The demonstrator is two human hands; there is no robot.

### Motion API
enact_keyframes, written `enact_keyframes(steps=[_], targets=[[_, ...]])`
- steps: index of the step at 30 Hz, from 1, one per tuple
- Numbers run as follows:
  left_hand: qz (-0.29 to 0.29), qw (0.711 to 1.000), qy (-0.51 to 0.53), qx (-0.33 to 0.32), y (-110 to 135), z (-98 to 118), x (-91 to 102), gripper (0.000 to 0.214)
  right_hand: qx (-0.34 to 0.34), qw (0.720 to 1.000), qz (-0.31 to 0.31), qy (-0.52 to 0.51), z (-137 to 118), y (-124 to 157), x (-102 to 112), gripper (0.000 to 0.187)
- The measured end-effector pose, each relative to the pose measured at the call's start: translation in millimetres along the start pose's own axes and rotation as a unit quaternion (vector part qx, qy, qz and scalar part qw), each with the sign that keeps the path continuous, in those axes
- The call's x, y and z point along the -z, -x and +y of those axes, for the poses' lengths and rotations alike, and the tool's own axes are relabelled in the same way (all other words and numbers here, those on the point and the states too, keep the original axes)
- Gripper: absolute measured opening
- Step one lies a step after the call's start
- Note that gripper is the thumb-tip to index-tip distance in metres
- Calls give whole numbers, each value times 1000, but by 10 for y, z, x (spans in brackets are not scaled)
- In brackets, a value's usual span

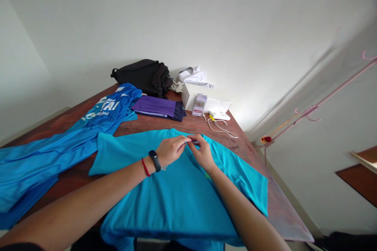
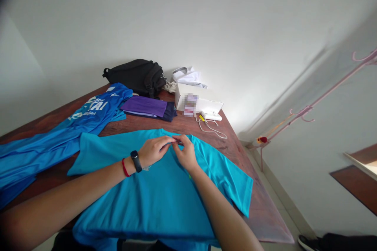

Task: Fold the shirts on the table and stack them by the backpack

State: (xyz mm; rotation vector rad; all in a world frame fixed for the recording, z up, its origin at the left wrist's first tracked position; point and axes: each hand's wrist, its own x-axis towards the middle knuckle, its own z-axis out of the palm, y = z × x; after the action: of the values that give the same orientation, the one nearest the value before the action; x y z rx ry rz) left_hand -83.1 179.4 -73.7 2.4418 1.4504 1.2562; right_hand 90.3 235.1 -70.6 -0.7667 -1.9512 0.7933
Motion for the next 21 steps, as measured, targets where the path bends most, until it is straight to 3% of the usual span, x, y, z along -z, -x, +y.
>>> enact_keyframes(steps=[14,21], targets=[[-36,999,-8,5,-1,53,53,29,-19,999,-35,-18,14,17,-9,23],[-13,999,-33,-16,11,-15,-9,28,-35,998,-42,-24,54,20,-15,24]])
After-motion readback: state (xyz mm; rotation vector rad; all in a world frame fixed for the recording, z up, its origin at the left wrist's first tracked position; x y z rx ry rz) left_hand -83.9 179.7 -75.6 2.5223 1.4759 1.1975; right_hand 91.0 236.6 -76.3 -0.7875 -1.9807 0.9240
